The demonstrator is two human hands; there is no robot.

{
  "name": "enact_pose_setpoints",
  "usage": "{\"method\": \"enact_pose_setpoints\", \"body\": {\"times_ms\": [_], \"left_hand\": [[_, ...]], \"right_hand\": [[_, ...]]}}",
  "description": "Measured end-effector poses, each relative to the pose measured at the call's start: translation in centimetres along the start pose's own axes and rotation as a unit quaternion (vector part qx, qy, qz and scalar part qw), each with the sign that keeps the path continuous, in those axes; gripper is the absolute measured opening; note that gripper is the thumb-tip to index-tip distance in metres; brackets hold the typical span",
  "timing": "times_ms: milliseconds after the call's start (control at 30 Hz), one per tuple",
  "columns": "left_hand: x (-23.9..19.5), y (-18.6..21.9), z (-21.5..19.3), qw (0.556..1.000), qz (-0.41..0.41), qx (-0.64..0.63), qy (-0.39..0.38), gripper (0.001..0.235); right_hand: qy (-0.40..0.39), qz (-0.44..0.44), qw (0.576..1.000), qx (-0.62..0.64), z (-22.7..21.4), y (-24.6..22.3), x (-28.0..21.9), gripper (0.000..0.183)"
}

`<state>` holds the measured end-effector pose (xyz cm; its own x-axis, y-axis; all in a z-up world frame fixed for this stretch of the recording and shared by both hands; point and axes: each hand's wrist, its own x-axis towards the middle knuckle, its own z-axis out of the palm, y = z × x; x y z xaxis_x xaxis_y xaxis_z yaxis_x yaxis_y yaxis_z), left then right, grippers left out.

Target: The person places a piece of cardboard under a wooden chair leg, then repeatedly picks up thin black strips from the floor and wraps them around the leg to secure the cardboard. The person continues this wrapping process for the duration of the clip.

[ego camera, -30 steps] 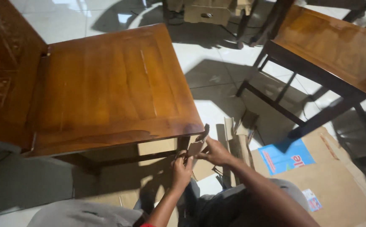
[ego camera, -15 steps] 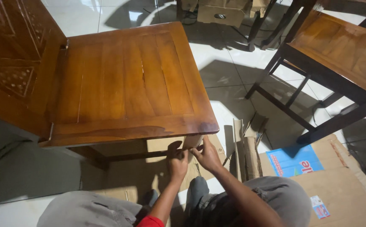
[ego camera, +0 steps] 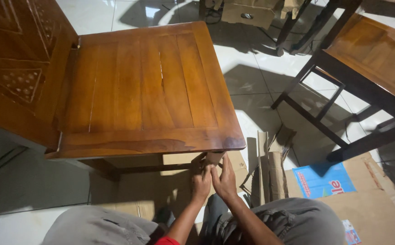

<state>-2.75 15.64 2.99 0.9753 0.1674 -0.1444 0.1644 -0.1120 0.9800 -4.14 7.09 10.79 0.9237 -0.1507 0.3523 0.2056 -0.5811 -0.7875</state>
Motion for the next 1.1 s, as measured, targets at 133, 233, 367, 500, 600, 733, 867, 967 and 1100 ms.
{"method": "enact_pose_setpoints", "body": {"times_ms": [133, 233, 367, 500, 600, 733, 867, 967, 1100], "left_hand": [[3.8, -12.7, 3.3, 0.953, 0.250, 0.154, 0.077, 0.015], [3.1, -8.5, 0.6, 0.930, 0.252, 0.203, 0.174, 0.013], [2.1, -5.9, -5.1, 0.933, -0.234, 0.135, 0.236, 0.045], [6.5, -16.4, -5.0, 0.907, -0.054, 0.147, 0.392, 0.087], [7.3, -14.9, -5.9, 0.946, -0.070, -0.060, 0.312, 0.082], [7.7, -14.5, -6.5, 0.966, -0.074, -0.052, 0.244, 0.078], [6.5, -12.3, -7.5, 0.963, -0.117, -0.105, 0.217, 0.066], [5.4, -9.2, -8.6, 0.953, -0.137, -0.192, 0.192, 0.066], [8.8, -13.1, -9.5, 0.932, -0.246, -0.145, 0.223, 0.068]], "right_hand": [[-0.038, 0.019, 0.999, 0.017, -0.8, -0.9, 1.4, 0.060], [-0.068, 0.056, 0.996, 0.017, -0.7, 0.3, 2.8, 0.050], [-0.108, 0.098, 0.989, 0.023, -0.6, 1.3, 4.0, 0.040], [-0.106, 0.112, 0.983, 0.103, 0.0, 1.2, 4.3, 0.044], [-0.095, 0.109, 0.979, 0.146, 0.2, 1.1, 4.2, 0.020], [-0.082, 0.145, 0.965, 0.201, 1.5, 3.8, 4.2, 0.040], [-0.071, 0.139, 0.975, 0.157, 1.5, 3.2, 5.0, 0.040], [-0.108, 0.172, 0.971, 0.128, 1.6, 3.8, 4.8, 0.052], [-0.089, 0.089, 0.982, 0.142, 4.1, 5.0, 2.9, 0.046]]}}
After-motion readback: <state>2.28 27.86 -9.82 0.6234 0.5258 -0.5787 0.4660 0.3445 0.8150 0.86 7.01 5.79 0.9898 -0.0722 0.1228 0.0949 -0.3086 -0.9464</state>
